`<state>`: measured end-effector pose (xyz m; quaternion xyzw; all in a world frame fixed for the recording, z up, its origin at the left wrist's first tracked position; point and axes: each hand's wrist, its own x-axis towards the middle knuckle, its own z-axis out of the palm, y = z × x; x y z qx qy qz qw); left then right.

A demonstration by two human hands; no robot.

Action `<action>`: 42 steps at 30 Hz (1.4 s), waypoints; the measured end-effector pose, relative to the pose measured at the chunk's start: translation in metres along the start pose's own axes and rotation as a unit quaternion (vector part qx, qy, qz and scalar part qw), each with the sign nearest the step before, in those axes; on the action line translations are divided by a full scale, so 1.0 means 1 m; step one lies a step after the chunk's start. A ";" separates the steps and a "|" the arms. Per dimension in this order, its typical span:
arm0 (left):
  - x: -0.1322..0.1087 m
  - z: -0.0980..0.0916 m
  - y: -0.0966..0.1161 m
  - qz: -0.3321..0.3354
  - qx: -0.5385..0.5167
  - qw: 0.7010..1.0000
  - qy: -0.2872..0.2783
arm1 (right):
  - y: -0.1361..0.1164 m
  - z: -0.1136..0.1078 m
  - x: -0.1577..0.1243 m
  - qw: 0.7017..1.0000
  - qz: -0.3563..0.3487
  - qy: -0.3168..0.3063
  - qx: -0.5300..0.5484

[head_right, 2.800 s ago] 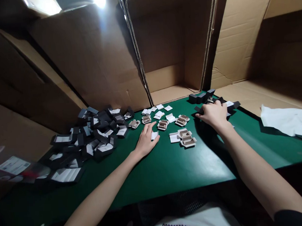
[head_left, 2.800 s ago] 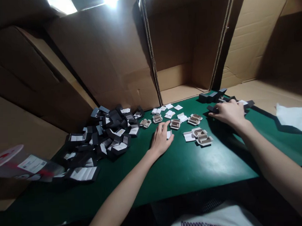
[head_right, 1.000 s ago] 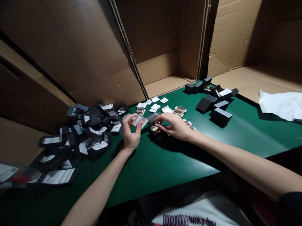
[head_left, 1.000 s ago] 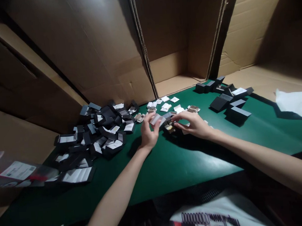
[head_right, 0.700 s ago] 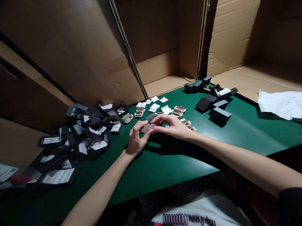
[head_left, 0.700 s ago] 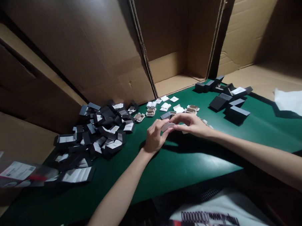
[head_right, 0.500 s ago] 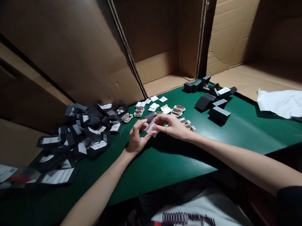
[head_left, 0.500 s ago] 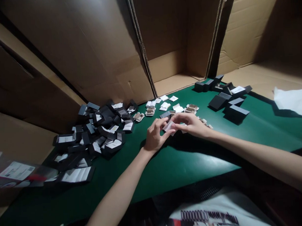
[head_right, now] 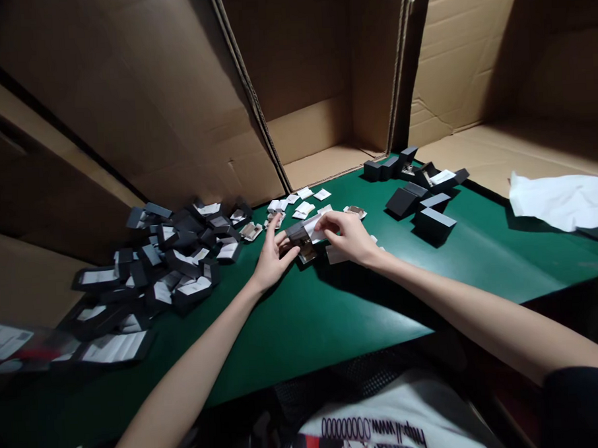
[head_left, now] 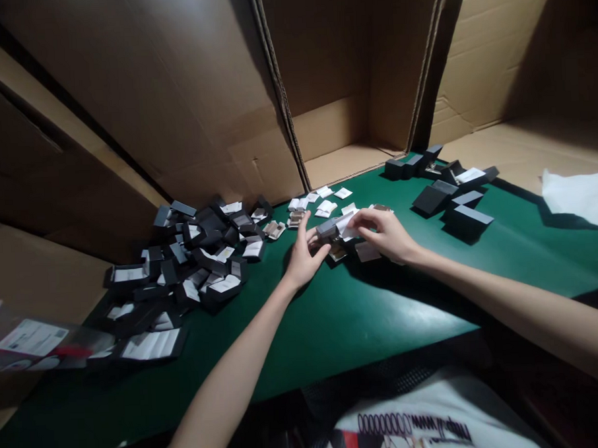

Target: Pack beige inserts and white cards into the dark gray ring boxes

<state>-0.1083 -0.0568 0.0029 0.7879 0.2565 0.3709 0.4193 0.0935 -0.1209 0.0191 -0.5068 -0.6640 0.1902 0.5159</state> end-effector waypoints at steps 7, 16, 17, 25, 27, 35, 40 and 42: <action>0.005 -0.010 0.007 -0.086 -0.131 0.983 -0.096 | 0.001 0.003 -0.001 0.997 -0.029 -0.066 0.002; 0.006 -0.009 0.007 -0.013 -0.138 0.987 0.083 | 0.004 -0.003 0.001 0.999 0.000 -0.029 -0.020; 0.007 -0.010 0.009 0.009 -0.121 0.988 0.100 | 0.004 -0.003 0.001 0.999 -0.001 -0.027 -0.022; 0.007 -0.009 0.016 0.012 -0.115 0.977 0.182 | 0.001 -0.003 0.000 0.999 -0.028 -0.041 -0.012; 0.007 -0.009 0.015 0.003 -0.136 0.972 0.194 | -0.001 -0.003 -0.001 0.998 -0.034 -0.046 0.010; 0.001 0.007 0.013 -0.120 -0.295 0.902 0.291 | -0.013 0.000 -0.005 0.983 -0.053 -0.013 0.177; -0.001 0.014 0.015 -0.132 -0.300 0.917 0.227 | -0.018 0.001 -0.006 0.978 -0.042 0.117 0.165; -0.002 0.014 0.016 -0.141 -0.311 0.916 0.208 | -0.019 0.002 -0.007 0.980 -0.041 0.119 0.156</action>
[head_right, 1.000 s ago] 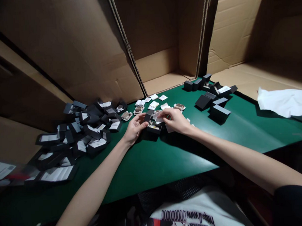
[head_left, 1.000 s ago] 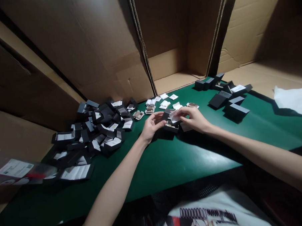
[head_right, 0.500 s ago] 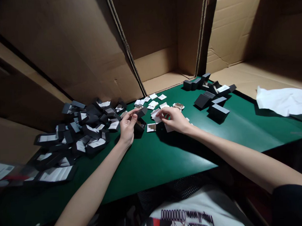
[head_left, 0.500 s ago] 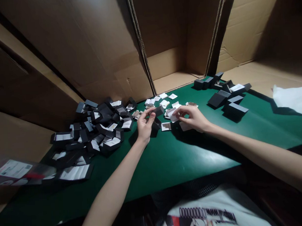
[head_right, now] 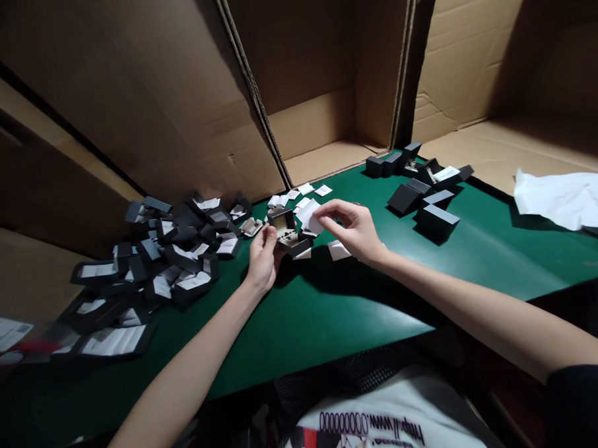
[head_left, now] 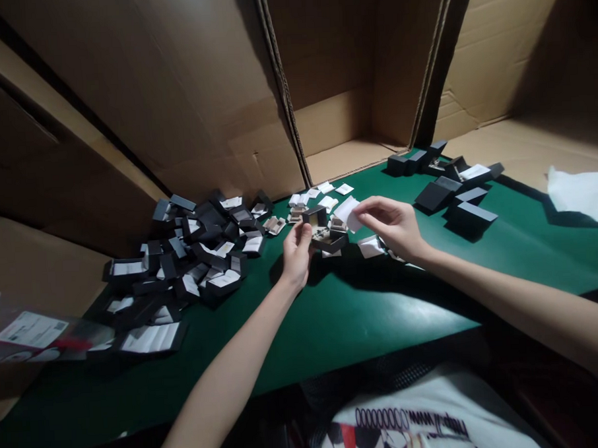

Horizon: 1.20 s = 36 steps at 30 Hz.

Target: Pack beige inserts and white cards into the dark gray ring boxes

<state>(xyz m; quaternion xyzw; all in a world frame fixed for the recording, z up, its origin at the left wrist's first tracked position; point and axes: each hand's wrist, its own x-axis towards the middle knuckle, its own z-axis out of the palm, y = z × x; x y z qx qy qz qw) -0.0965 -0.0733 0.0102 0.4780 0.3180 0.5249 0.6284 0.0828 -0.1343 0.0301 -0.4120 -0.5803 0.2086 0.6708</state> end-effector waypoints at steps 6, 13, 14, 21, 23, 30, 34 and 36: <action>-0.006 0.004 0.004 -0.029 0.001 0.998 -0.063 | 0.002 0.003 -0.002 0.994 0.030 -0.082 0.062; -0.004 0.003 0.004 -0.017 0.023 0.999 -0.047 | 0.001 -0.003 0.003 0.994 0.030 -0.101 0.015; -0.004 0.003 0.003 -0.020 0.022 0.998 -0.047 | 0.000 -0.004 0.003 0.995 0.025 -0.101 0.002; -0.001 0.001 0.001 -0.051 0.057 0.995 -0.068 | -0.007 -0.006 0.004 0.987 0.110 -0.116 0.008; -0.001 0.001 0.001 -0.054 0.067 0.993 -0.076 | -0.006 -0.005 0.004 0.985 0.136 -0.108 0.019; -0.002 0.001 0.000 -0.060 0.075 0.991 -0.092 | 0.001 -0.005 0.005 0.984 0.104 -0.137 0.040; -0.002 0.002 -0.001 -0.066 0.080 0.990 -0.099 | 0.004 -0.001 0.000 0.989 0.057 -0.137 0.016; -0.003 0.003 -0.001 -0.049 0.096 0.989 -0.102 | 0.005 0.002 -0.004 0.989 0.020 -0.146 -0.010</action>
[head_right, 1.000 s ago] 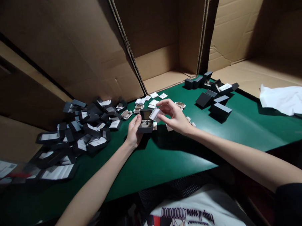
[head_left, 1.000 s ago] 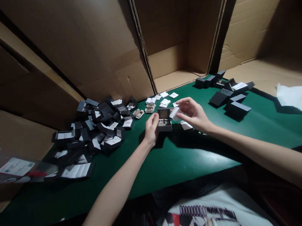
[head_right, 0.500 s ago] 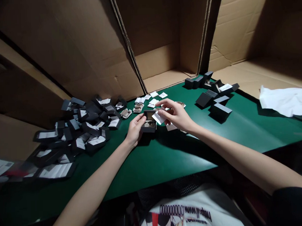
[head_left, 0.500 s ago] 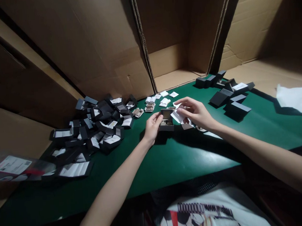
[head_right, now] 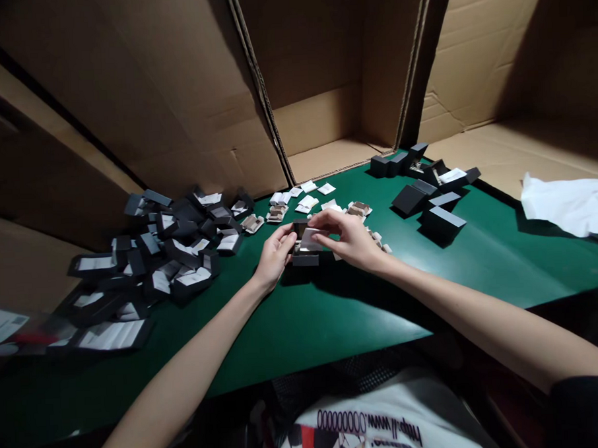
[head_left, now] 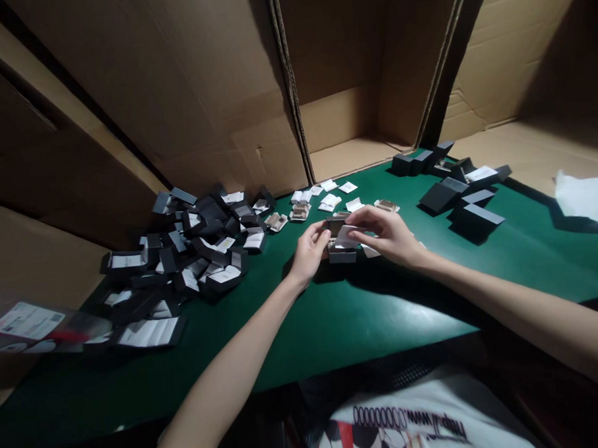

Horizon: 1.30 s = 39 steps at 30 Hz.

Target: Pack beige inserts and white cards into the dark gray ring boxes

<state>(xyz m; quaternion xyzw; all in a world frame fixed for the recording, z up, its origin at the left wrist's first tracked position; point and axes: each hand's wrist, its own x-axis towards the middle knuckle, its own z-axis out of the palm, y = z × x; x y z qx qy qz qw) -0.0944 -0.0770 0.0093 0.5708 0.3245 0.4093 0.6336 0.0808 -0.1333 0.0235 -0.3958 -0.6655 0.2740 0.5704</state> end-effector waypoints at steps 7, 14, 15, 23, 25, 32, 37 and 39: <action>-0.003 0.003 0.002 0.029 0.056 0.998 -0.005 | 0.004 0.008 -0.005 0.993 -0.062 -0.034 -0.098; -0.004 0.001 0.002 0.007 0.045 0.999 -0.013 | 0.006 0.008 -0.004 0.970 -0.140 -0.029 -0.198; -0.004 0.001 0.002 0.012 0.043 0.999 -0.010 | 0.005 0.008 -0.003 0.961 -0.164 -0.032 -0.220; -0.001 0.002 0.001 -0.004 0.004 1.000 0.020 | -0.004 -0.011 0.002 0.908 -0.248 -0.046 -0.336; -0.001 0.002 0.001 -0.009 0.001 1.000 0.030 | -0.004 -0.015 0.003 0.890 -0.262 -0.104 -0.359; -0.001 0.002 0.001 -0.008 -0.014 0.999 0.038 | -0.002 -0.015 0.005 0.854 -0.254 -0.193 -0.411; -0.003 0.003 0.004 -0.008 -0.014 0.999 0.042 | 0.000 -0.015 0.004 0.870 -0.255 -0.194 -0.374; -0.003 0.003 0.003 -0.008 -0.013 0.999 0.041 | 0.001 -0.015 0.004 0.872 -0.250 -0.194 -0.374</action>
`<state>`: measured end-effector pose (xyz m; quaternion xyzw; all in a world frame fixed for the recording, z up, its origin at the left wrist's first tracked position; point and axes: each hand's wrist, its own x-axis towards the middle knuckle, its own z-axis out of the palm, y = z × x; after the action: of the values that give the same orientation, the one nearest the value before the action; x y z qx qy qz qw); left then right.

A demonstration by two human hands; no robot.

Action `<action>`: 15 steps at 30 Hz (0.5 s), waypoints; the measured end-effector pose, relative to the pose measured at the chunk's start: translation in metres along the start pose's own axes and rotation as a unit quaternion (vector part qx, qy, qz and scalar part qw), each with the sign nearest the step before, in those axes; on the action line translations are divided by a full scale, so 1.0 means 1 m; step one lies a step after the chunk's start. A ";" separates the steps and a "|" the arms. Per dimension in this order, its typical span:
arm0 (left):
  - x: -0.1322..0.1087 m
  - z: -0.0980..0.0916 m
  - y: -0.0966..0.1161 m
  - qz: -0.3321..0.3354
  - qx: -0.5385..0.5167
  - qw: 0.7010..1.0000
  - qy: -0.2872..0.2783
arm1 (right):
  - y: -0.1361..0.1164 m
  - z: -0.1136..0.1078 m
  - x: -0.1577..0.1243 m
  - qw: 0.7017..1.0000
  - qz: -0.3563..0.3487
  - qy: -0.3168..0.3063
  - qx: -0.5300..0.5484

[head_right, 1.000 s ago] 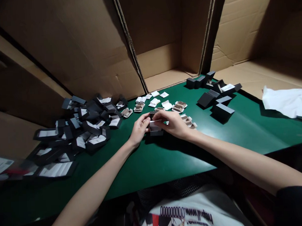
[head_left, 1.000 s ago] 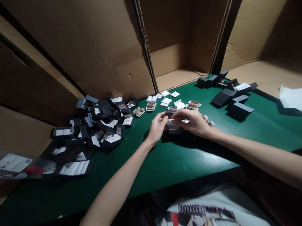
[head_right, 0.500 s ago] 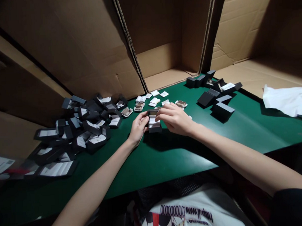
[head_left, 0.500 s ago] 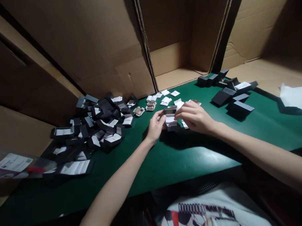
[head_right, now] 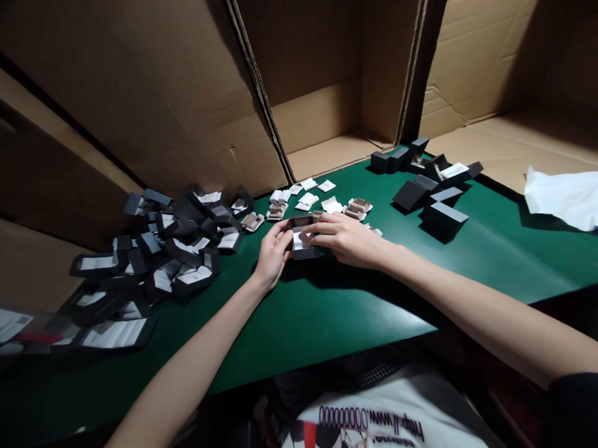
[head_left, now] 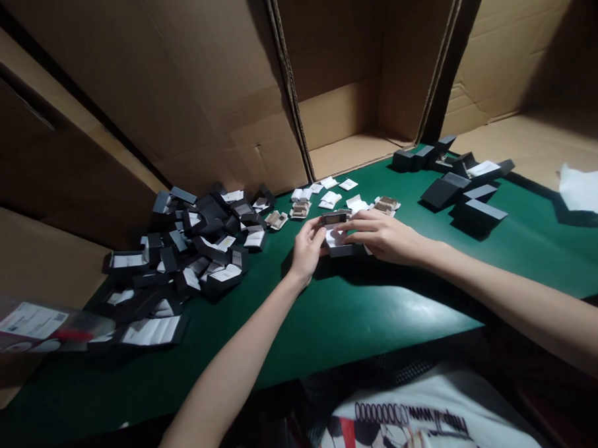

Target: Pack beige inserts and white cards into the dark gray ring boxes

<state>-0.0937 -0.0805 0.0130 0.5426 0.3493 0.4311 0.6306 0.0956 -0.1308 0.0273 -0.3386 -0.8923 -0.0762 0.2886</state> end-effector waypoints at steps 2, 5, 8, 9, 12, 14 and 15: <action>0.001 -0.001 -0.001 0.004 0.004 1.000 -0.002 | 0.001 0.002 -0.001 1.000 0.004 -0.015 -0.013; 0.003 -0.002 -0.003 0.036 0.023 0.999 -0.011 | 0.002 0.004 -0.002 0.999 0.000 -0.036 -0.032; 0.004 -0.002 -0.003 0.085 0.048 0.995 -0.029 | 0.000 0.006 -0.003 0.998 0.001 -0.048 -0.046; 0.004 -0.002 -0.003 0.097 0.054 0.993 -0.034 | -0.001 0.006 -0.003 0.997 0.005 -0.053 -0.051; 0.004 -0.002 -0.002 0.117 0.075 0.989 -0.042 | -0.003 0.007 -0.003 0.995 0.013 -0.067 -0.075; 0.004 -0.003 -0.002 0.121 0.094 0.987 -0.042 | -0.004 0.007 -0.003 0.993 0.012 -0.072 -0.090; 0.004 -0.003 -0.003 0.121 0.103 0.986 -0.039 | -0.005 0.007 -0.002 0.993 0.011 -0.074 -0.095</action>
<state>-0.0947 -0.0759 0.0097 0.6596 0.2987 0.4444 0.5275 0.0904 -0.1335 0.0203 -0.3794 -0.8960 -0.1321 0.1892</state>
